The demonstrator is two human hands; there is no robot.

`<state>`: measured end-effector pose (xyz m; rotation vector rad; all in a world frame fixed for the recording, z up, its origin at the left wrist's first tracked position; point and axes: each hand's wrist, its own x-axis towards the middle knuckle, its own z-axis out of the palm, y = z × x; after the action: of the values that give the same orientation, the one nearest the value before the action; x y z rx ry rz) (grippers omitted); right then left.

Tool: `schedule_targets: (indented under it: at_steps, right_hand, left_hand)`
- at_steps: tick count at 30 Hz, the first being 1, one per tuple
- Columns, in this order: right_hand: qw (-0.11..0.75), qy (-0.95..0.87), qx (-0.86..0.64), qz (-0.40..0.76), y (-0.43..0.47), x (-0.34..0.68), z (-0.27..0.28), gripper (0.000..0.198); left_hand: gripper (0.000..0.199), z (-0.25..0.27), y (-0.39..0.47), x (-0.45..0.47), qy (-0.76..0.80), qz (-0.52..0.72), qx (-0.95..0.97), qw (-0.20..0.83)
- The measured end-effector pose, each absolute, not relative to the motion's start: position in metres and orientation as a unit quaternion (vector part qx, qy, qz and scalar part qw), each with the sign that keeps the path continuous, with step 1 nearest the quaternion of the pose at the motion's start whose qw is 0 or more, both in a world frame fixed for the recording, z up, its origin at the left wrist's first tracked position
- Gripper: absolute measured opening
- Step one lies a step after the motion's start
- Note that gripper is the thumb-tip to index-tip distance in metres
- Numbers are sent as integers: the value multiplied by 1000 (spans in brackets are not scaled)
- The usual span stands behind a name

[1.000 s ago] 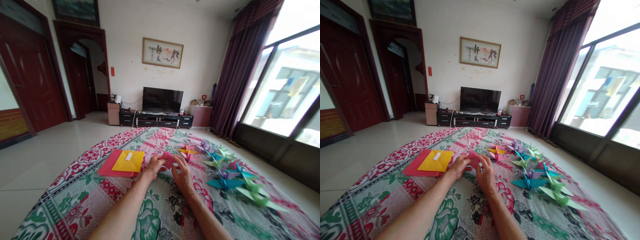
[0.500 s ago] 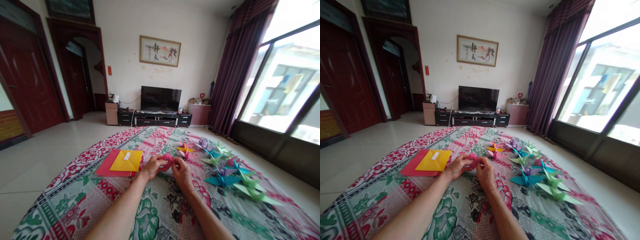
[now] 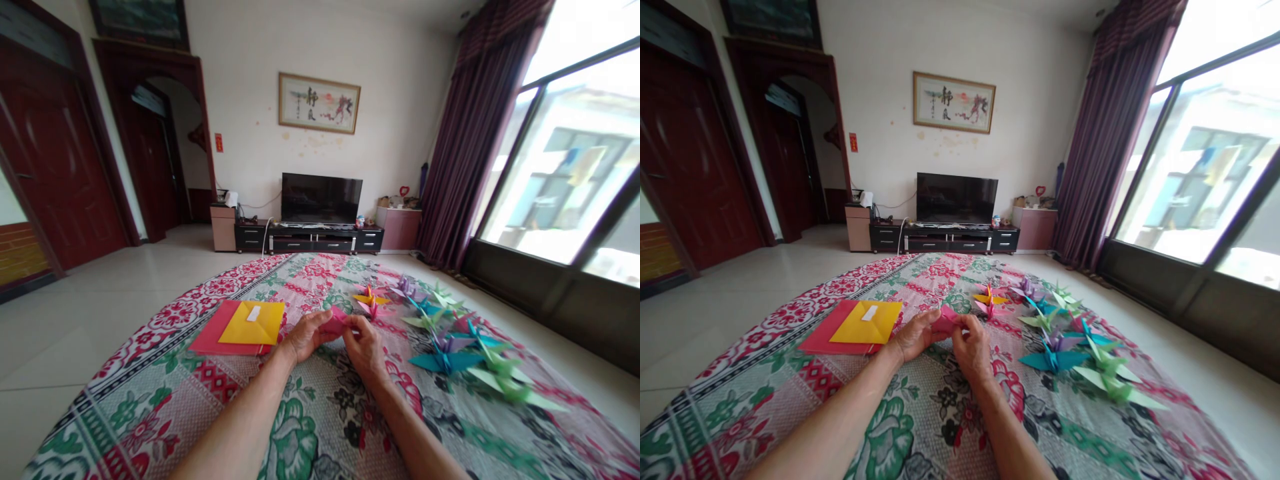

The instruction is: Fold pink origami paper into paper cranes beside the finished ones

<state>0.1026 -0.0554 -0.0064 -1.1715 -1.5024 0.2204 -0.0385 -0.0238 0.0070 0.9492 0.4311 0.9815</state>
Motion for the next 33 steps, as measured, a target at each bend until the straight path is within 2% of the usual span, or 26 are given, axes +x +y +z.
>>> schedule_targets:
  at_steps: [25, 33]
  right_hand:
    - [578, -661, -465, 112, -61, 102, -1, 11]
    - [587, -670, -437, 128, -62, 101, 2, 13]
  left_hand:
    - [30, 11, -23, -42, 177, 429, 470, 751]
    - [16, 7, -19, -41, 207, 472, 452, 728]
